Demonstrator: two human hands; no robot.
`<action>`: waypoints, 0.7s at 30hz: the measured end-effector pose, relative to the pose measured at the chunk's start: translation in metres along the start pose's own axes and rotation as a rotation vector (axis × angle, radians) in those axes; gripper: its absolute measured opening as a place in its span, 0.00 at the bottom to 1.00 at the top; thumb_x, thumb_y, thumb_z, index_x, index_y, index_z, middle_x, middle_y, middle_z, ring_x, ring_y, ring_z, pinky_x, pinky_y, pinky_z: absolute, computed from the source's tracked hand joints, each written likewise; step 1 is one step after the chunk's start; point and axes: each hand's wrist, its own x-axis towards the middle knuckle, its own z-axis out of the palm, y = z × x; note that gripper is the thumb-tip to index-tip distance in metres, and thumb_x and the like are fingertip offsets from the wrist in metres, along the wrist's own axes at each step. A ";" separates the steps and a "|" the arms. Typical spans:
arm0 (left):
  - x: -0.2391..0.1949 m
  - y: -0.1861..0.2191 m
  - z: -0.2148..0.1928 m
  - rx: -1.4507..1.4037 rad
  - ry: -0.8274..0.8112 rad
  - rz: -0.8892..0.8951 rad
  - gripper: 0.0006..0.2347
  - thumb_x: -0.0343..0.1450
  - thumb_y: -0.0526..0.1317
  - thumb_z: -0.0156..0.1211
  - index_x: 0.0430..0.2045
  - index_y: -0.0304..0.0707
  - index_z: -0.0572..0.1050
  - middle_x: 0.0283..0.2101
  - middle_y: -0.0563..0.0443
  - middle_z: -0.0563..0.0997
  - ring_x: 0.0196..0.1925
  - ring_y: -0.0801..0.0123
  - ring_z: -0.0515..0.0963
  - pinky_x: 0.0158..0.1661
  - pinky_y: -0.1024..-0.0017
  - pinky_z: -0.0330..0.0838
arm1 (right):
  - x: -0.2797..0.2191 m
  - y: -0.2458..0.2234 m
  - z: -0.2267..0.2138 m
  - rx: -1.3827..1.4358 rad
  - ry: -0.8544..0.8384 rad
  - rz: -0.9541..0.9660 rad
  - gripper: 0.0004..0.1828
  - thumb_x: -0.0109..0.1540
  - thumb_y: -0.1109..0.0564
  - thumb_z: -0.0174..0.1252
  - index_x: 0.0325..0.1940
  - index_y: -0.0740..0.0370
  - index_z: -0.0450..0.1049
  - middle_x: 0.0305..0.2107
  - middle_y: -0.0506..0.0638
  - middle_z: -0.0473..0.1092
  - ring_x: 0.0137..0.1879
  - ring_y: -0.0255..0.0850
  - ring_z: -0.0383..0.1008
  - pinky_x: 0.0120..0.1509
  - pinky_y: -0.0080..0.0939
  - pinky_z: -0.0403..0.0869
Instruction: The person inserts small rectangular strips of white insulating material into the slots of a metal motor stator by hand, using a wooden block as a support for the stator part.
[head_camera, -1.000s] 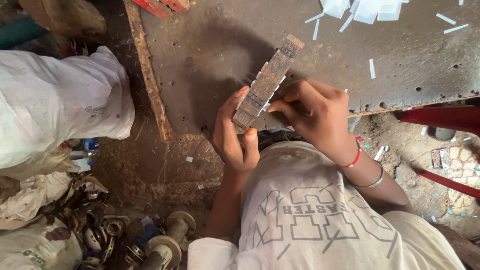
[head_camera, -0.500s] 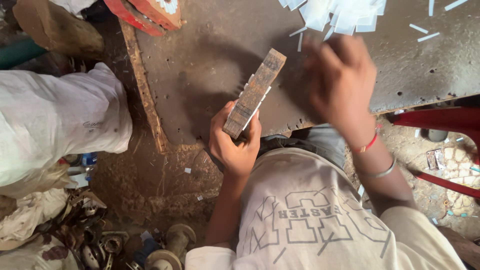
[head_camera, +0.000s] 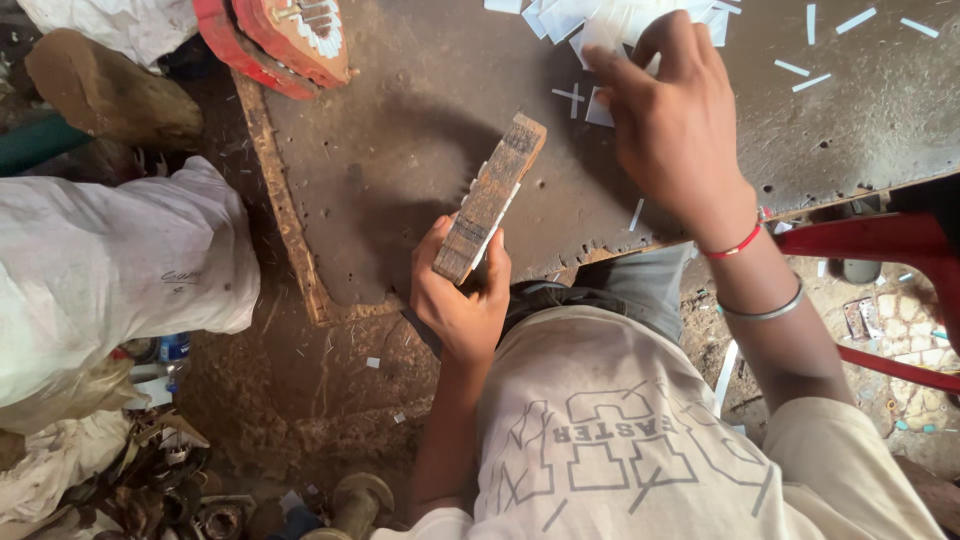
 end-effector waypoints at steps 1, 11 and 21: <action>0.000 0.000 -0.001 -0.019 -0.017 -0.004 0.22 0.71 0.33 0.74 0.54 0.27 0.66 0.51 0.37 0.79 0.50 0.52 0.85 0.53 0.61 0.81 | 0.003 0.003 0.004 0.008 -0.023 0.004 0.18 0.60 0.66 0.66 0.55 0.60 0.80 0.42 0.57 0.66 0.49 0.53 0.67 0.52 0.50 0.69; -0.019 -0.012 -0.020 -0.398 0.027 -0.008 0.22 0.75 0.33 0.61 0.61 0.26 0.59 0.60 0.33 0.71 0.62 0.52 0.75 0.61 0.60 0.73 | 0.011 0.027 0.012 0.183 -0.089 0.008 0.11 0.61 0.68 0.67 0.47 0.60 0.80 0.44 0.55 0.70 0.55 0.54 0.70 0.57 0.50 0.70; -0.046 -0.013 -0.036 -0.358 0.162 -0.111 0.11 0.77 0.30 0.55 0.52 0.23 0.65 0.51 0.35 0.73 0.51 0.58 0.78 0.52 0.65 0.79 | 0.040 0.027 -0.011 0.199 -0.226 -0.056 0.09 0.57 0.62 0.71 0.40 0.62 0.78 0.42 0.55 0.74 0.52 0.55 0.74 0.56 0.53 0.70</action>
